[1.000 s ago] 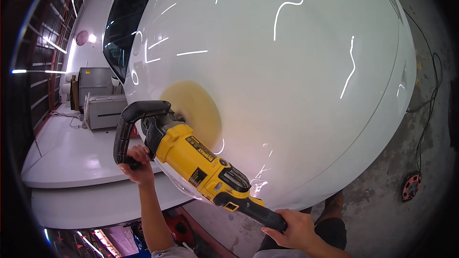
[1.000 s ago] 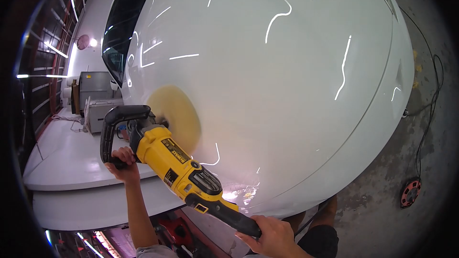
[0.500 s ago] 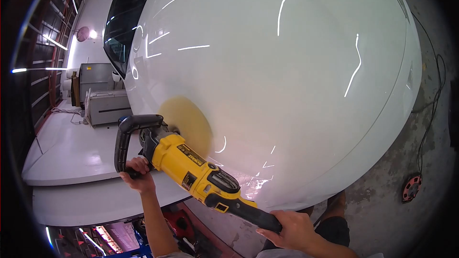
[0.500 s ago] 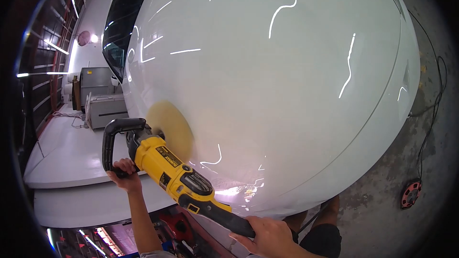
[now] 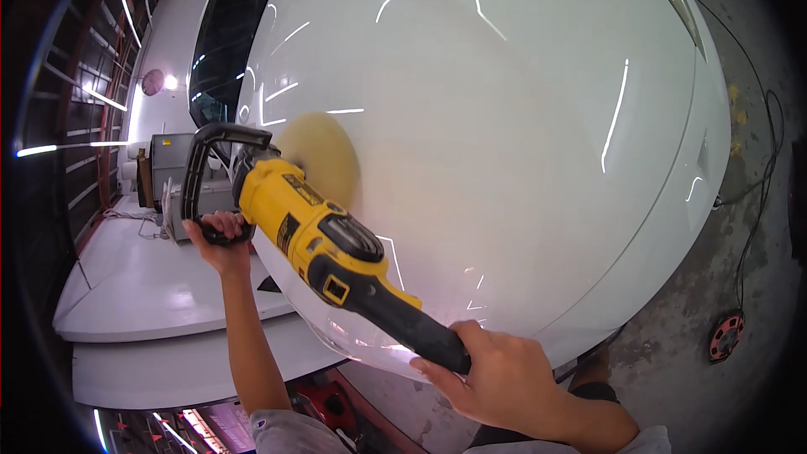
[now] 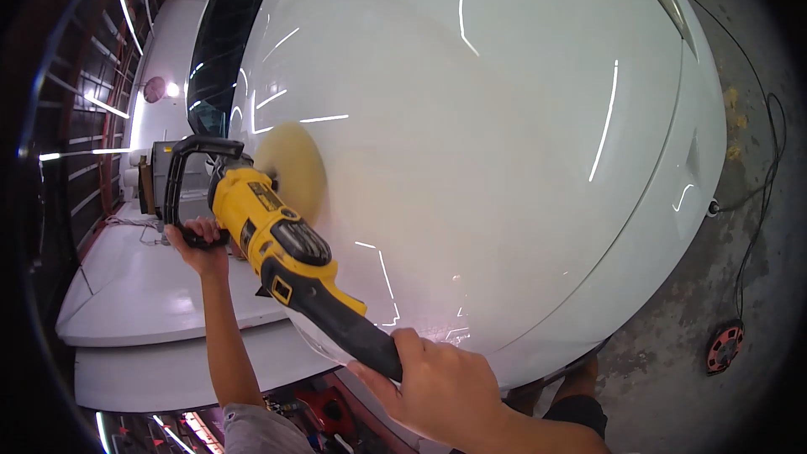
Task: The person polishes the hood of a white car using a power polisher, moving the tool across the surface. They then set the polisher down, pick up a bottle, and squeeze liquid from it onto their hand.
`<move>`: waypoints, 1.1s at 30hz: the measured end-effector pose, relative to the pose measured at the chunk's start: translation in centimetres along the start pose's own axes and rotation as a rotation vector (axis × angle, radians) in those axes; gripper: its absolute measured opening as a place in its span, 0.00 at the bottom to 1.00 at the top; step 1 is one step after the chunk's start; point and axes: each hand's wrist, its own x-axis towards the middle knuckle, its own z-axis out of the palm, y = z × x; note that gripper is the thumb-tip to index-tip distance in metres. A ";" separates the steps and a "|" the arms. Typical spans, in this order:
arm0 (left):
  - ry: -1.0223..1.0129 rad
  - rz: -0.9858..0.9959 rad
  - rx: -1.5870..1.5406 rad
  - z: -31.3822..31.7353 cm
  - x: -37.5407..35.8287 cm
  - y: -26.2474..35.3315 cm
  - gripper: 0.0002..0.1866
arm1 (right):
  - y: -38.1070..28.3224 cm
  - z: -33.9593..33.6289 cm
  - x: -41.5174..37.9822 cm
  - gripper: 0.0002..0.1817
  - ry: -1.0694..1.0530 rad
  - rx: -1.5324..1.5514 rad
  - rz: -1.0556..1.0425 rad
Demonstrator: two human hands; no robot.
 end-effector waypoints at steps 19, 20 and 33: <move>-0.365 0.048 -0.060 15.5 9.5 -0.3 0.30 | 1.8 -6.6 0.1 0.21 0.264 0.179 0.134; -0.398 0.060 -0.050 16.1 9.2 -0.2 0.30 | 2.2 -6.5 -0.3 0.21 0.266 0.179 0.134; -0.528 0.181 -0.054 14.9 -0.7 -1.3 0.30 | 6.8 -1.7 -8.7 0.22 0.391 0.130 0.151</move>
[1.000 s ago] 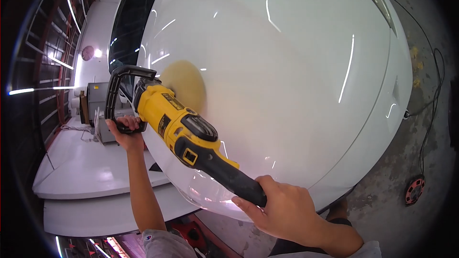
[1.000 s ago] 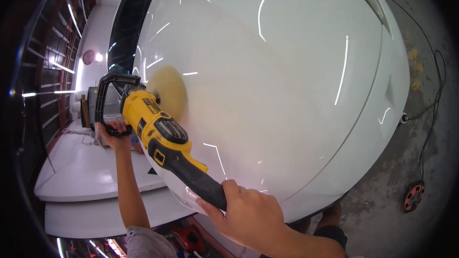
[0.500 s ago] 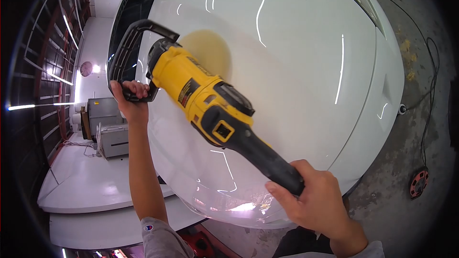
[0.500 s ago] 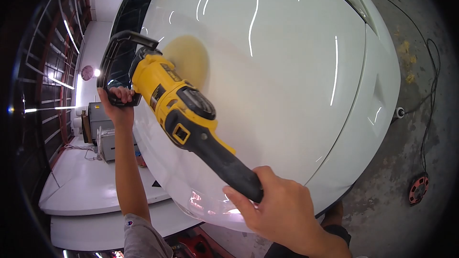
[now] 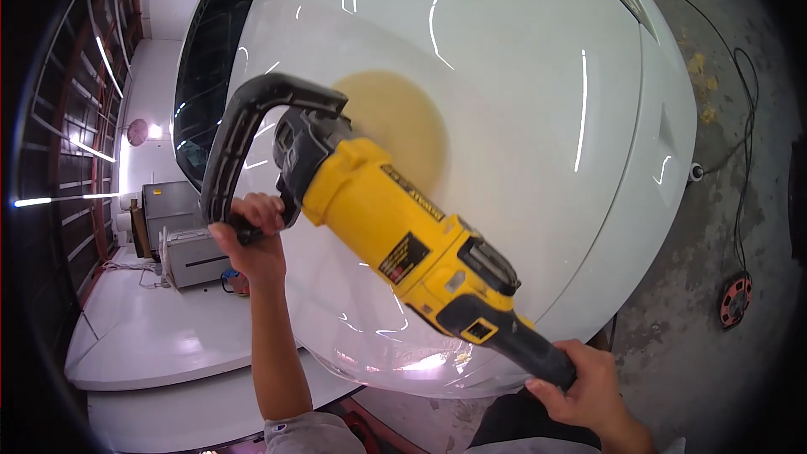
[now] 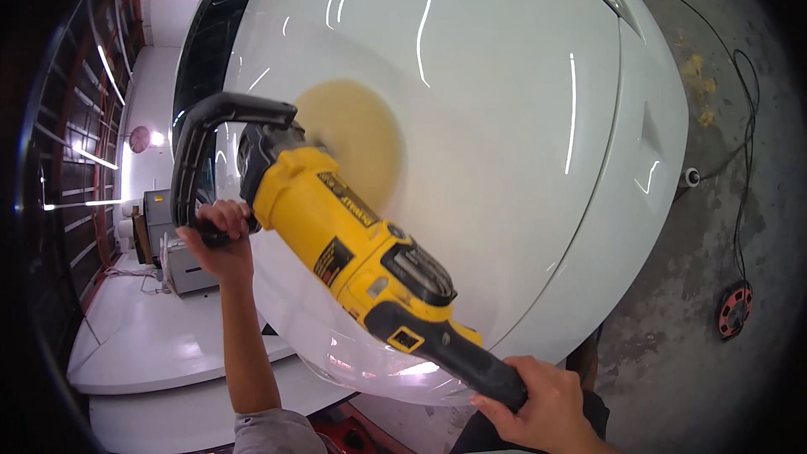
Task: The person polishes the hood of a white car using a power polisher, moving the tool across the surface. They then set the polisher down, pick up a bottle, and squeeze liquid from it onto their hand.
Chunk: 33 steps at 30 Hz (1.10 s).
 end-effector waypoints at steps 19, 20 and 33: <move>0.247 -0.049 0.209 -10.7 -15.3 3.6 0.32 | 1.2 8.3 -2.4 0.23 -0.251 -0.103 -0.144; 0.255 -0.052 0.215 -10.9 -16.0 3.6 0.32 | 1.7 8.6 -2.5 0.23 -0.272 -0.119 -0.152; 0.432 -0.099 0.284 -11.6 -21.0 4.6 0.33 | 2.0 8.7 -1.9 0.23 -0.322 -0.138 -0.230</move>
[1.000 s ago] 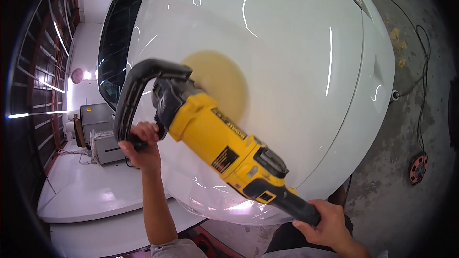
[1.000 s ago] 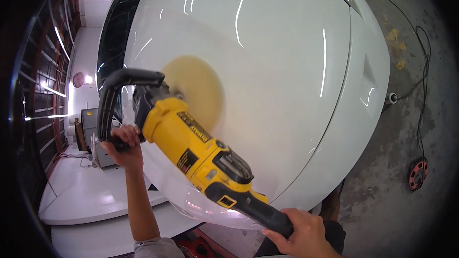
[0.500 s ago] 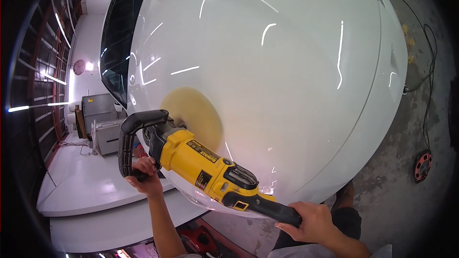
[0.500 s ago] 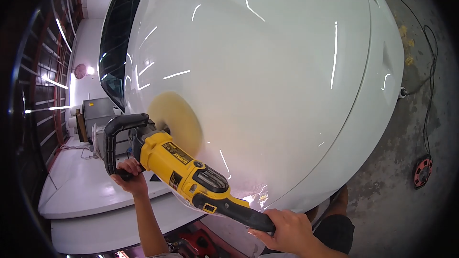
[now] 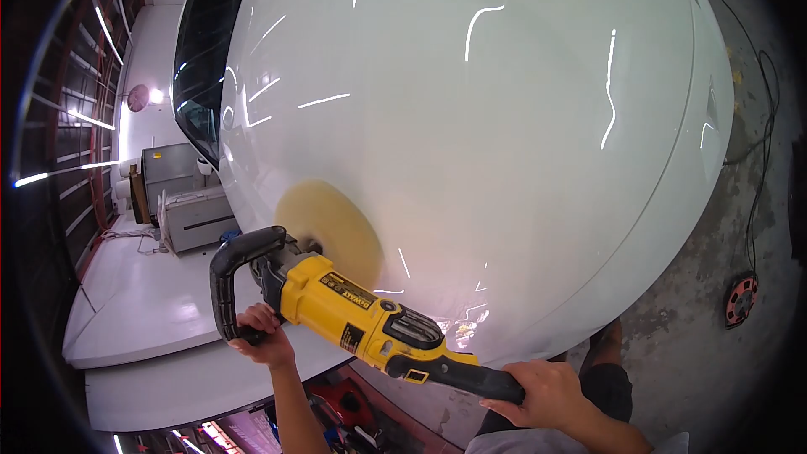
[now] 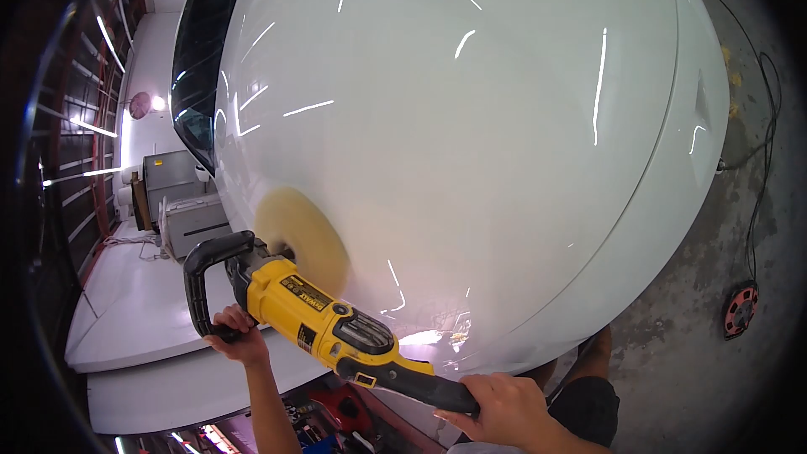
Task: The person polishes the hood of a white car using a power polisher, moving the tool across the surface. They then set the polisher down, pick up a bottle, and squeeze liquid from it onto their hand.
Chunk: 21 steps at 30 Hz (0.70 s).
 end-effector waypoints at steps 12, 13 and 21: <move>0.061 -0.096 -0.114 4.1 7.6 1.7 0.32 | -4.0 -7.6 5.1 0.25 -0.074 -0.048 0.000; 0.057 -0.096 -0.116 5.0 8.8 1.9 0.31 | -4.4 -9.1 6.3 0.25 -0.086 -0.036 0.003; -0.034 -0.175 -0.197 11.9 14.3 3.8 0.32 | -5.8 -16.3 9.2 0.23 -0.115 -0.087 0.090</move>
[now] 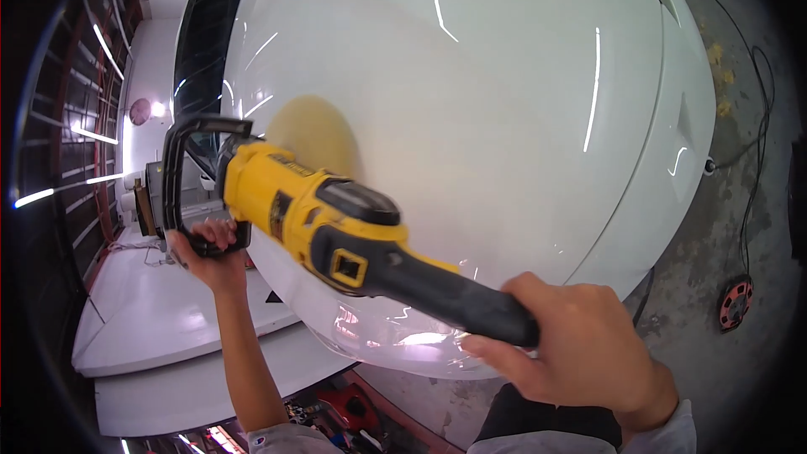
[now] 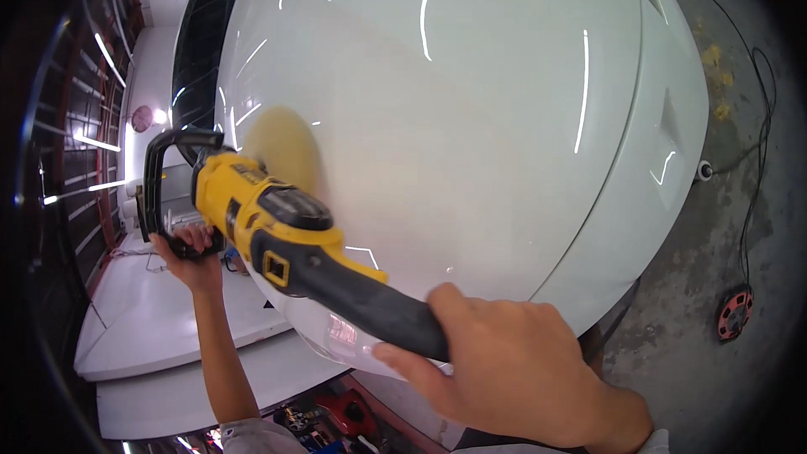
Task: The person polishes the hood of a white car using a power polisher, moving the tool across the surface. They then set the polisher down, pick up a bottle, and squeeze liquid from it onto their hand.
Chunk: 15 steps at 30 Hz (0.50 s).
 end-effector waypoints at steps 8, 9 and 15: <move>-0.243 0.154 0.054 3.0 -3.7 -2.2 0.31 | 5.5 3.4 -6.0 0.21 0.180 0.136 0.131; -0.243 0.178 0.062 3.2 -4.7 -2.6 0.31 | 6.3 3.8 -7.0 0.21 0.179 0.110 0.130; -0.228 0.256 0.138 2.9 -11.9 -3.9 0.32 | 9.8 6.2 -11.6 0.22 0.146 0.073 0.135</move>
